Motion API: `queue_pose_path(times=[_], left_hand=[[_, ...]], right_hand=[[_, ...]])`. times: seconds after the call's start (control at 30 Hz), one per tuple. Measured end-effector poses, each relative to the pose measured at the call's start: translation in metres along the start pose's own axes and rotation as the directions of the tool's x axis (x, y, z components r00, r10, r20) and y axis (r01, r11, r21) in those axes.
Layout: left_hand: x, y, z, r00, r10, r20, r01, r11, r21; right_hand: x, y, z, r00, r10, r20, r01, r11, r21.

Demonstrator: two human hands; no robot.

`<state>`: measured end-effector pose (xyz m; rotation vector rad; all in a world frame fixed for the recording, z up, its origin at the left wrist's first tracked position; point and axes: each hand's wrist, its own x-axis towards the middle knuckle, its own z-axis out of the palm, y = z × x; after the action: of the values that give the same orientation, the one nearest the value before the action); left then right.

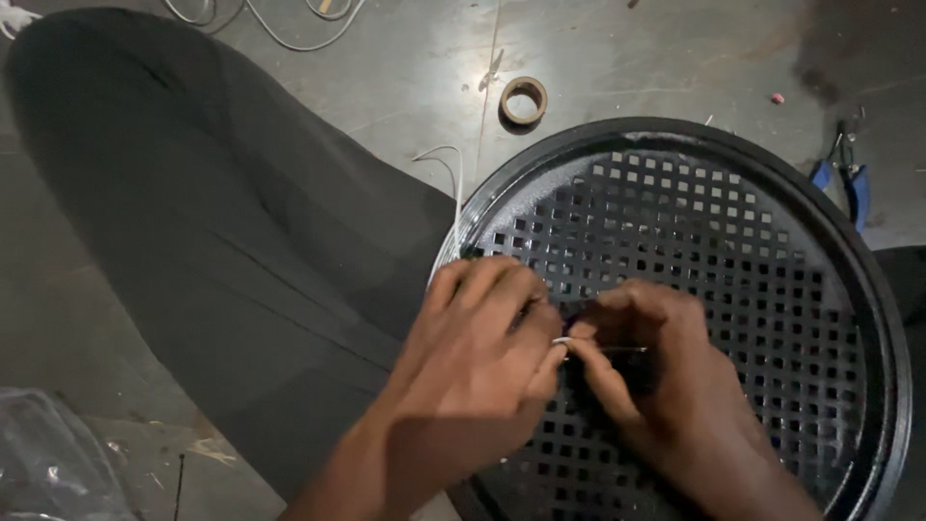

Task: The person sits on the floor and repairs white cables by stripping the ends with pliers, twisting the exposed wires, and wrapping the connections with black electrical tape. The person handles a bundle of cables, cuts individual lengths, and secures the taped ends.

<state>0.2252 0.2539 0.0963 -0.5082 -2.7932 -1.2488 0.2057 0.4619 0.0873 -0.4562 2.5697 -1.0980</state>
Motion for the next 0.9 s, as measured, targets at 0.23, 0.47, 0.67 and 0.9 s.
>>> queue_pose_path(times=[0.23, 0.47, 0.67, 0.9], left_hand=[[-0.011, 0.008, 0.003, 0.989, 0.036, -0.142, -0.028, 0.998, 0.058], [-0.015, 0.008, 0.001, 0.983, -0.021, -0.182, 0.023, 1.0, 0.007], [-0.021, 0.007, -0.004, 0.983, -0.03, -0.179, 0.037, 0.999, 0.034], [-0.025, 0.003, -0.007, 0.981, -0.066, -0.185, 0.054, 0.996, -0.068]], right_hand=[[0.006, -0.003, -0.007, 0.995, -0.098, 0.033, 0.097, 0.995, 0.023], [0.001, -0.001, -0.005, 0.999, 0.04, 0.034, -0.041, 0.999, 0.024], [0.009, -0.007, -0.016, 0.981, -0.095, 0.17, 0.054, 0.972, 0.228], [0.008, -0.019, -0.018, 0.988, -0.076, 0.134, 0.071, 0.997, 0.035]])
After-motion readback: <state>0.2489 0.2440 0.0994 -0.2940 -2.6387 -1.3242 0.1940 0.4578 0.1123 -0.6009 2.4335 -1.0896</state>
